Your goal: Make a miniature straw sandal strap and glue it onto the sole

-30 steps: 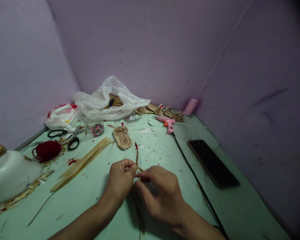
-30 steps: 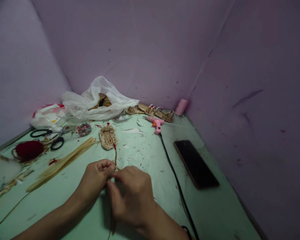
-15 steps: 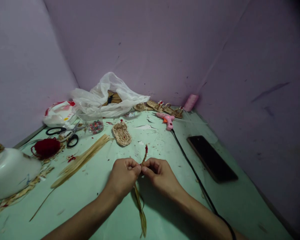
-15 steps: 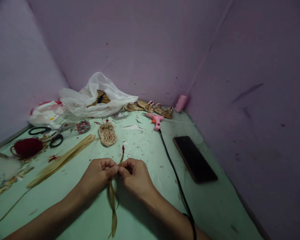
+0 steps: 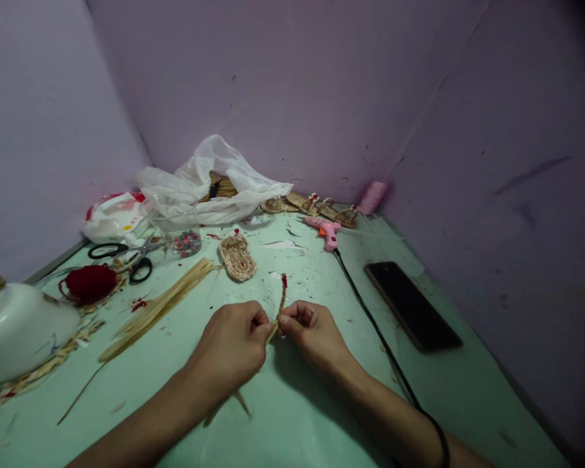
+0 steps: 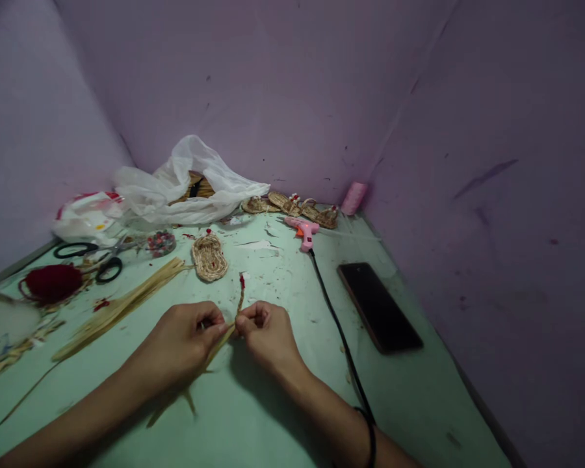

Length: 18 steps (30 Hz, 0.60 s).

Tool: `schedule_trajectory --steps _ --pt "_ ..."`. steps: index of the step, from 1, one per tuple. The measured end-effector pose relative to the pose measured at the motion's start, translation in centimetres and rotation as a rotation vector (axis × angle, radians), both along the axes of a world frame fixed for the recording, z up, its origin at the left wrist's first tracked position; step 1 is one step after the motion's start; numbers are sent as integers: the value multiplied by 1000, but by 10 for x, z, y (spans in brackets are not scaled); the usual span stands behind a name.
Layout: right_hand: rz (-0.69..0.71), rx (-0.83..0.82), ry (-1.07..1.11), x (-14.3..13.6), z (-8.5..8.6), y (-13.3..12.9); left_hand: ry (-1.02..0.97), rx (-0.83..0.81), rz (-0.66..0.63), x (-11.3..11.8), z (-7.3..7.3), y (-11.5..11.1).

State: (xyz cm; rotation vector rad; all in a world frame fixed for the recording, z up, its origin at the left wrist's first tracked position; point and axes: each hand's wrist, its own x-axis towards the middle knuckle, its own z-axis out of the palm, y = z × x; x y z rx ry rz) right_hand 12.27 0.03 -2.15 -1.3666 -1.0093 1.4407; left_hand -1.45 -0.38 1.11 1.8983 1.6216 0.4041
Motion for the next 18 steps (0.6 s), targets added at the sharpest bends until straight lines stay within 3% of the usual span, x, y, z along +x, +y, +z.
schedule_trajectory --steps 2,6,9,10,12,15,18 --pt "-34 4 55 0 -2 -1 49 66 -27 5 -3 -11" --pt "-65 -50 227 -1 -5 -4 187 285 -202 16 -15 -32" --pt "-51 -100 294 -1 -3 -5 132 298 -269 17 -18 -34" --pt "-51 -101 295 -1 -2 -5 53 262 -235 16 -16 -31" --pt "-50 -92 281 -1 -1 -5 -156 150 -48 12 -9 -23" --pt "-5 -66 255 -2 -1 -5 -426 -179 267 8 0 -8" --pt "63 -35 243 -4 -4 -7 -635 -516 277 5 -1 1"
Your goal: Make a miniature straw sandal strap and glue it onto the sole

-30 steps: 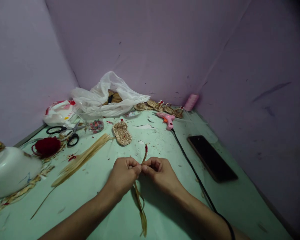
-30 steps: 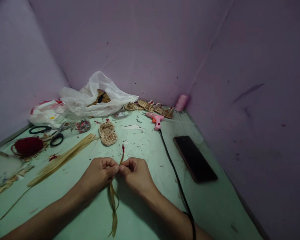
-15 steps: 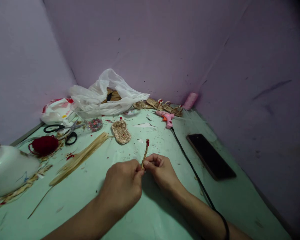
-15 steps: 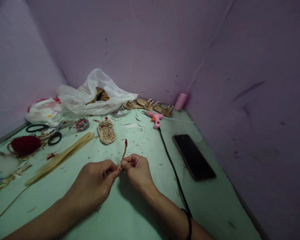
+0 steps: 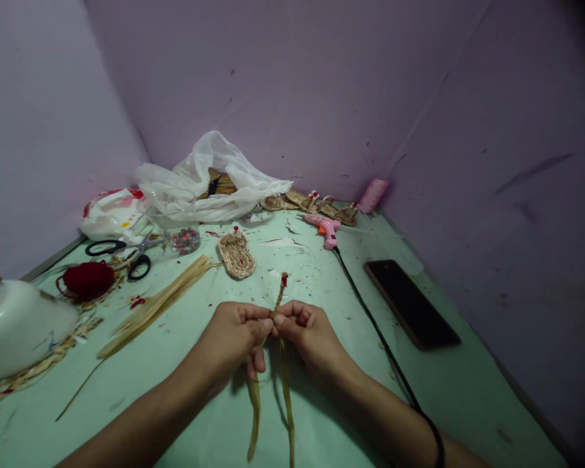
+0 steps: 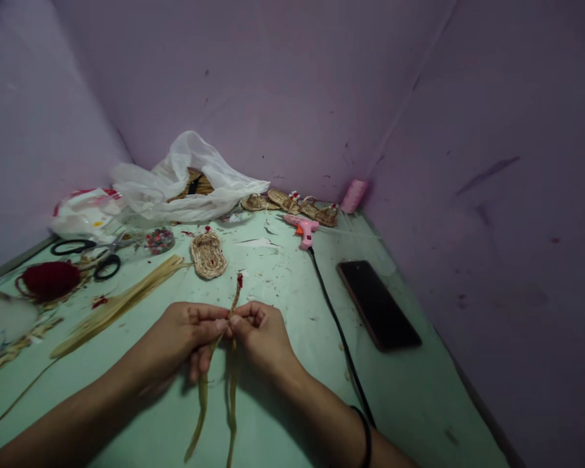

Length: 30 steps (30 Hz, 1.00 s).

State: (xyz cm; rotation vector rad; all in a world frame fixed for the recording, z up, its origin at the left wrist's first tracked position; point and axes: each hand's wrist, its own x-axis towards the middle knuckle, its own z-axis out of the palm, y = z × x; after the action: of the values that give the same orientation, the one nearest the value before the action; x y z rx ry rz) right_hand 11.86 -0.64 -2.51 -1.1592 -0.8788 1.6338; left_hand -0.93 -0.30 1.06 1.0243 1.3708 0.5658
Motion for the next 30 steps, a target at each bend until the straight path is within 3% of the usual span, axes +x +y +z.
schedule_trajectory --steps 3,7,15,24,26,30 --pt "44 26 -27 0 -1 -1 -102 -80 -10 -2 -6 4" --pt "78 25 -58 2 5 0 -57 -65 -70 -8 -8 8" --pt "176 12 -91 3 12 -1 53 232 -348 -16 -6 13" --pt "218 103 -631 14 17 2 207 328 -219 -9 -9 10" --pt "196 226 -694 11 19 -7 224 349 -139 -7 -12 8" --pt "268 793 -1015 -1 12 -26 195 310 46 -2 -19 5"
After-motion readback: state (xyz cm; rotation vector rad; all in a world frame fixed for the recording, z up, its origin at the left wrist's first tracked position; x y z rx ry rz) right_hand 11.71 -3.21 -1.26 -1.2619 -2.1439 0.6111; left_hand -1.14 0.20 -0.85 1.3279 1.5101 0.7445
